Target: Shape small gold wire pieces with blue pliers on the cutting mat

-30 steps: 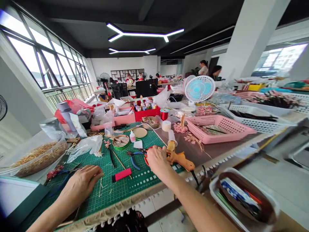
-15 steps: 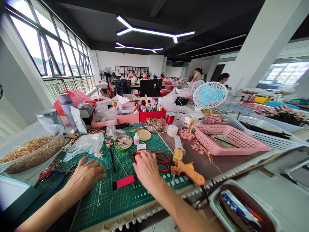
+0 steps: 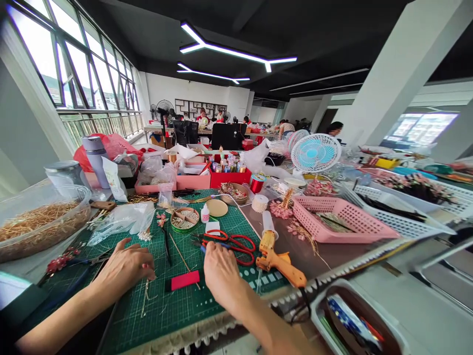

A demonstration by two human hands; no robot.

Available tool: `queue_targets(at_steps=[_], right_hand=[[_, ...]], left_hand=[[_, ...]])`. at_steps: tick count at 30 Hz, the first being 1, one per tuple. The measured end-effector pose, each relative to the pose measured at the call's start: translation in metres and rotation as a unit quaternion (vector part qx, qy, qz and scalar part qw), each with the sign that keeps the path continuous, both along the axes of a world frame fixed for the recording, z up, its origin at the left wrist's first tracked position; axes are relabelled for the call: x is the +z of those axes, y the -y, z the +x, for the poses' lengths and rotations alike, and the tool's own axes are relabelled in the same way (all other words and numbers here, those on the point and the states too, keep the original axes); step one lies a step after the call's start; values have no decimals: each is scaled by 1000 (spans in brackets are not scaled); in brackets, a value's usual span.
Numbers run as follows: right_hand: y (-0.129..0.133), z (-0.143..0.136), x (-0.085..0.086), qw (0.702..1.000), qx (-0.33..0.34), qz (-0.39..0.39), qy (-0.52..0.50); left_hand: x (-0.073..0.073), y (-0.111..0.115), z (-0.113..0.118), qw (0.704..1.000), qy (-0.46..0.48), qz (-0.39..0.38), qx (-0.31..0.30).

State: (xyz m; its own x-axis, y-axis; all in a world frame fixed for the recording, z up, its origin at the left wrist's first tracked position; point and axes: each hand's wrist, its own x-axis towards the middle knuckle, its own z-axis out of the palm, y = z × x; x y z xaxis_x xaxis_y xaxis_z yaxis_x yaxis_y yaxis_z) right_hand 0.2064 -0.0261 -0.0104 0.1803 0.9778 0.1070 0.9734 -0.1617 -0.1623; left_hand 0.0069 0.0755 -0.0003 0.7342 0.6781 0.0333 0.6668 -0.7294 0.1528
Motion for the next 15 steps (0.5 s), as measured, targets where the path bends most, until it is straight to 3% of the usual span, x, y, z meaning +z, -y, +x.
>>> queue_targets(at_steps=[5, 8, 15], right_hand=[[-10, 15, 13, 992, 15, 77, -100], [-14, 30, 12, 970, 7, 127, -207], [-4, 49, -9, 857, -23, 195, -477]], left_hand=[[0, 0, -2, 1000, 2, -14, 5], [-1, 0, -4, 1000, 6, -22, 7], [-3, 0, -4, 999, 28, -39, 12]])
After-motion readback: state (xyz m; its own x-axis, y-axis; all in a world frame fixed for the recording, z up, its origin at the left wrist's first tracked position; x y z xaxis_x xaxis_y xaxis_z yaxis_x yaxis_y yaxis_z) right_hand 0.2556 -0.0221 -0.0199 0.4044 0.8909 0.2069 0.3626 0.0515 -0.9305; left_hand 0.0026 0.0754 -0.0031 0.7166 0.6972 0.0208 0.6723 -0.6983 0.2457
